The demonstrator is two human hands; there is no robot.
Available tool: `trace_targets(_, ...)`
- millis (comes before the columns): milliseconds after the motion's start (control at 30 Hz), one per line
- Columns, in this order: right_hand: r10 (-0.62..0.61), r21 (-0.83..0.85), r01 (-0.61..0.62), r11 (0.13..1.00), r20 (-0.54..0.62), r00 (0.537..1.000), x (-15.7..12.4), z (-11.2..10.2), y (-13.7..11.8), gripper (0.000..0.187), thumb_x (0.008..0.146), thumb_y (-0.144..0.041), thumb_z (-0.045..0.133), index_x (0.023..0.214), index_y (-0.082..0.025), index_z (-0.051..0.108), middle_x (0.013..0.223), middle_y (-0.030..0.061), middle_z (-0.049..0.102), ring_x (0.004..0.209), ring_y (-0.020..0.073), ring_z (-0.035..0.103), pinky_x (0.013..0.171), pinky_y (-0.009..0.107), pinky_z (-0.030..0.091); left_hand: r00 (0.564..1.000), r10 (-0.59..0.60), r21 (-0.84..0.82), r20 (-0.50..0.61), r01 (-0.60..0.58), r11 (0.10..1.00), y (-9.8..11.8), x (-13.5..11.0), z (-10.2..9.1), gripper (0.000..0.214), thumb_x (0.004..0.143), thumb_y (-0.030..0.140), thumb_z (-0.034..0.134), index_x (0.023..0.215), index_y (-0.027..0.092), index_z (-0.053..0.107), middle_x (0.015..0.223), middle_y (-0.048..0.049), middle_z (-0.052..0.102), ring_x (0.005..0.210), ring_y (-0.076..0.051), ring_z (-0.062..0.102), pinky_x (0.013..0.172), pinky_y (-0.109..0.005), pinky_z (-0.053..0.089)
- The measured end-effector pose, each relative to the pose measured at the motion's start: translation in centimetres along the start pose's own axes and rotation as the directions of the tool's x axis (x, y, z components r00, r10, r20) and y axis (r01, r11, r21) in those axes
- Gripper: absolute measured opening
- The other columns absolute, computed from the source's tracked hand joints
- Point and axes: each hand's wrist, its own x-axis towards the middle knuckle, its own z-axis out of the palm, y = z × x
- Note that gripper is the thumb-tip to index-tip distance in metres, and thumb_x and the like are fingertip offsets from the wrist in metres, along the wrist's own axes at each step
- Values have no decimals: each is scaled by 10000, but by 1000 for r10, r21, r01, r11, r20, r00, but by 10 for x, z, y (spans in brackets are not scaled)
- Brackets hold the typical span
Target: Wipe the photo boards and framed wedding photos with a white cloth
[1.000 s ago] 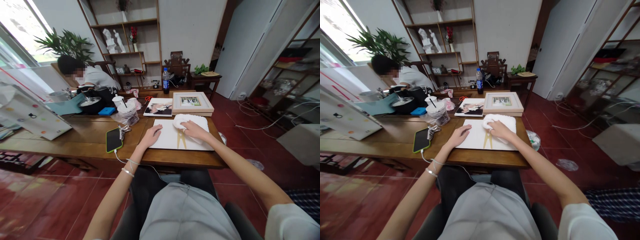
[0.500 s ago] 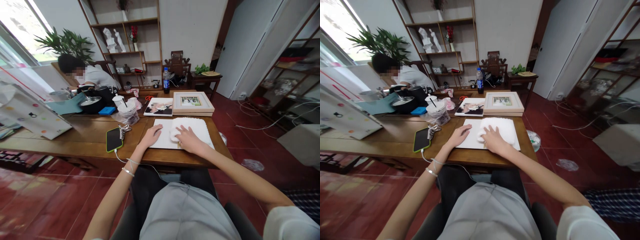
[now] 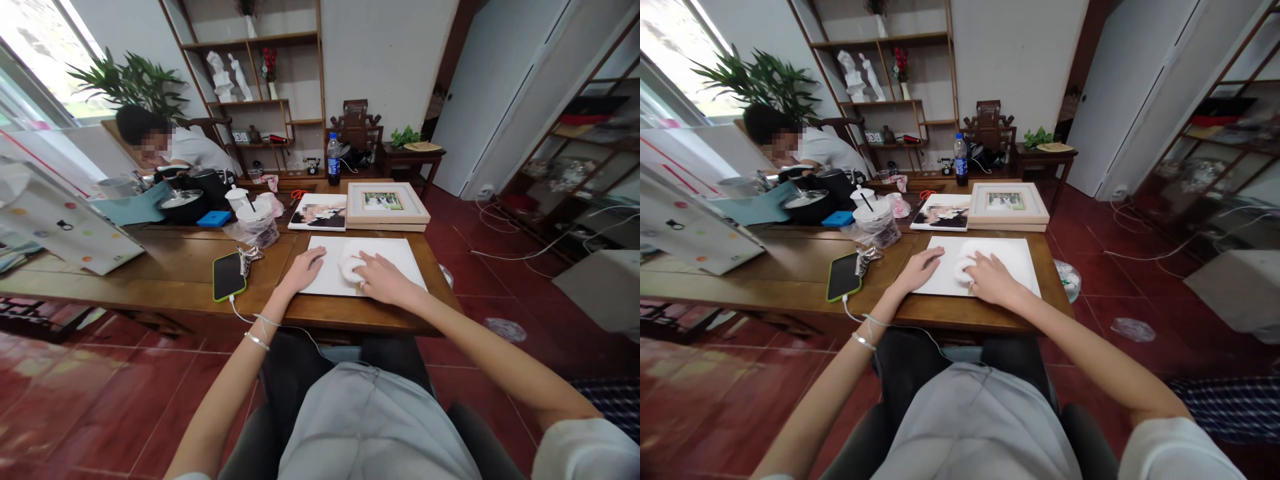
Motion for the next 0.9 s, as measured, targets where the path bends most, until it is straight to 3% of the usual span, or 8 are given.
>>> trace_targets(200, 128, -15, -128, 992, -21, 992, 49, 10, 34, 396, 793, -106, 408, 1148, -138, 580, 1274, 166, 538, 1310, 290, 321, 1018, 474, 279, 1000, -13, -1, 9, 13, 1000, 0, 0, -1, 303, 872, 262, 462, 1112, 161, 618, 1247, -101, 598, 1205, -212, 522, 1066, -408, 369)
trace_targets(367, 129, -71, -134, 988, -71, 989, 62, 12, 26, 383, 803, -126, 425, 1151, -132, 584, 1295, 167, 516, 1244, 323, 362, 982, 501, 299, 1000, -19, -2, 12, 19, 1000, 1, 0, -2, 309, 874, 264, 462, 1116, 153, 617, 1255, -108, 591, 1207, -215, 520, 1070, -406, 363)
trace_targets(500, 7, -143, -17, 989, -72, 997, 43, 15, -3, 364, 784, -95, 442, 1100, -110, 621, 1284, 191, 513, 1232, 341, 375, 988, 505, 292, 1000, -17, 1, 13, 17, 1000, 2, 0, -1, 314, 873, 261, 460, 1113, 134, 617, 1252, -122, 590, 1198, -214, 527, 1068, -394, 366)
trace_targets(700, -224, -109, 218, 970, -46, 973, -11, 4, -51, 319, 790, -128, 476, 1052, -121, 657, 1302, 203, 495, 1237, 341, 401, 1002, 491, 301, 1000, -13, -5, 11, 13, 1000, 2, 0, -2, 310, 868, 229, 457, 1120, 138, 614, 1234, -118, 603, 1206, -219, 519, 1060, -402, 374)
trace_targets(800, -321, -37, 320, 947, -27, 947, -26, -7, -58, 298, 772, -138, 497, 1018, -131, 664, 1295, 187, 514, 1220, 324, 432, 994, 455, 329, 1000, -14, -21, 10, 14, 1000, 3, 0, -2, 304, 864, 227, 462, 1115, 156, 617, 1231, -106, 607, 1208, -223, 517, 1053, -409, 381)
trace_targets(900, -325, 50, 325, 945, 1, 946, -25, -15, -50, 290, 761, -119, 486, 988, -153, 664, 1189, 162, 593, 1162, 286, 494, 938, 400, 375, 1000, -17, -33, 11, 18, 999, 4, 1, -3, 303, 859, 226, 468, 1110, 156, 622, 1228, -110, 608, 1213, -231, 512, 1052, -414, 382)
